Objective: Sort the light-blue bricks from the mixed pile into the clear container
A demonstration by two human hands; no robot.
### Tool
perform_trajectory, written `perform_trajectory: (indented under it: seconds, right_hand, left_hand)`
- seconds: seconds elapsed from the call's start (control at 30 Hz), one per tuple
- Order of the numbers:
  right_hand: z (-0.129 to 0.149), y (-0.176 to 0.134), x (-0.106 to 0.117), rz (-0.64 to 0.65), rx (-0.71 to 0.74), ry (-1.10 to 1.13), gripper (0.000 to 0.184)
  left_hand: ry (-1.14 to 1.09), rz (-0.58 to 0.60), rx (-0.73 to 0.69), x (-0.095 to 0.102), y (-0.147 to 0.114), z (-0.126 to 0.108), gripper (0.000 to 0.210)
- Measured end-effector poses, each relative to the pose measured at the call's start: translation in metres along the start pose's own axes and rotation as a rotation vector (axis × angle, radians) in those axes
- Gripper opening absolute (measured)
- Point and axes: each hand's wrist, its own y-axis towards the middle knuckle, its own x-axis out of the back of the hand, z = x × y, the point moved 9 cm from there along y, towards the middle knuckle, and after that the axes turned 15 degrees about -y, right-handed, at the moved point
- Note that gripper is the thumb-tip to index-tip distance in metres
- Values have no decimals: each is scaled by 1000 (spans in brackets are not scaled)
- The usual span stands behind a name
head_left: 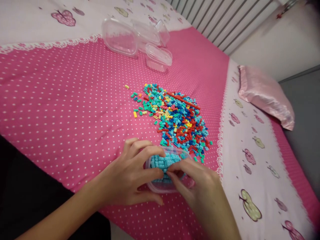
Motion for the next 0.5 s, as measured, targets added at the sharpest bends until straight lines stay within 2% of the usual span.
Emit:
perform_trajectory:
  seconds: [0.23,0.4,0.5]
  right_hand:
    - [1,-1,8,4,22,32,16]
    - [-5,-1,24,-148,-10,-58,11]
    - [-3,1,17,-131,11,-93,10]
  left_hand:
    - [7,16,24,0,-1,1,42]
    - [31,7,24,1,-1,1,45]
    - [34,5,34,1,-1,2,47]
